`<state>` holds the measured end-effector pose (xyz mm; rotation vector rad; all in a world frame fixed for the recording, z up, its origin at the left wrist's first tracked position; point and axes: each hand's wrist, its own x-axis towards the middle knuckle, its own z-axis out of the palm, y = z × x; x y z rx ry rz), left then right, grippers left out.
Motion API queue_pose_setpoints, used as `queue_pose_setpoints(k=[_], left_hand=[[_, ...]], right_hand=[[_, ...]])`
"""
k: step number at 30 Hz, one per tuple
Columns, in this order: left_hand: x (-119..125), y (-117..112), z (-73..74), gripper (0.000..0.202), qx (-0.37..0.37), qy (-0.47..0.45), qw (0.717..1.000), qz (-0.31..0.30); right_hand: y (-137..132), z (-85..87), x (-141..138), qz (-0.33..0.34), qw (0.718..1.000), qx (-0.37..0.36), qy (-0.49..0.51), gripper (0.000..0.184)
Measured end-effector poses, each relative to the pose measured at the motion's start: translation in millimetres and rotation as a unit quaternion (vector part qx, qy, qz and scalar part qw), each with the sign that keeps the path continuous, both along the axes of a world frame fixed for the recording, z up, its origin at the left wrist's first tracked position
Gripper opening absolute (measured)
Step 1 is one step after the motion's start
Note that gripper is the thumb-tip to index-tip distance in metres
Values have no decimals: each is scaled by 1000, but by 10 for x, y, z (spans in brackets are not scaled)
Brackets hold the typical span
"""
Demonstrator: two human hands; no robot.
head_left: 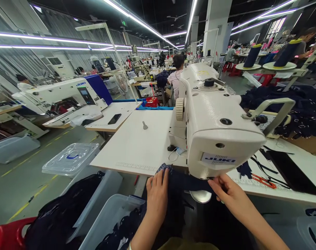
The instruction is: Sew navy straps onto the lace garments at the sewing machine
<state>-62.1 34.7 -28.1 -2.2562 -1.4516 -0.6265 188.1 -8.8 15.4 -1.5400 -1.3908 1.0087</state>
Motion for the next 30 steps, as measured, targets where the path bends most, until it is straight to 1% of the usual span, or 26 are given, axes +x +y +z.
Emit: queue_pose_setpoints(k=[1,2,3,5,6,8,10,12,15,18,21,24,26,30], left_hand=[[49,-13,-11,54,13,0,1000,-22],[104,-35,-9,52,30,1,998,-56],[161,-65,7,49,50,6,993,-103],[266,-128,81,42,77,22,975,-206],[307,-153,133,40,79,28,967,-242],[361,-182,237,37,63,26,959,-274],[379,-185,309,34,43,12,958,-284],[379,-185,324,29,42,4,954,-296],[386,-212,261,23,48,10,954,-294],[410,-270,179,22,42,2,963,-265],[431,-320,156,21,47,-16,971,-234],[435,-337,183,27,50,-4,973,-227],[430,-335,207,33,46,11,974,-220],[421,-334,241,36,44,17,977,-206]], right_hand=[[18,-11,-15,3,1000,8,-30,27],[31,-18,-24,5,998,15,-57,27],[38,-21,-26,9,997,20,-78,27],[31,-10,-7,17,995,28,-95,27],[15,1,13,23,995,33,-95,27],[-31,25,68,40,994,36,-100,27],[-83,35,125,52,992,38,-108,26],[-120,22,161,51,991,42,-117,27],[-122,-28,160,40,991,58,-116,30],[-74,-75,122,26,991,71,-113,28],[-24,-110,87,26,988,97,-120,25],[0,-144,72,37,983,134,-122,23],[7,-161,80,43,981,145,-121,23],[12,-154,126,76,983,110,-129,28]])
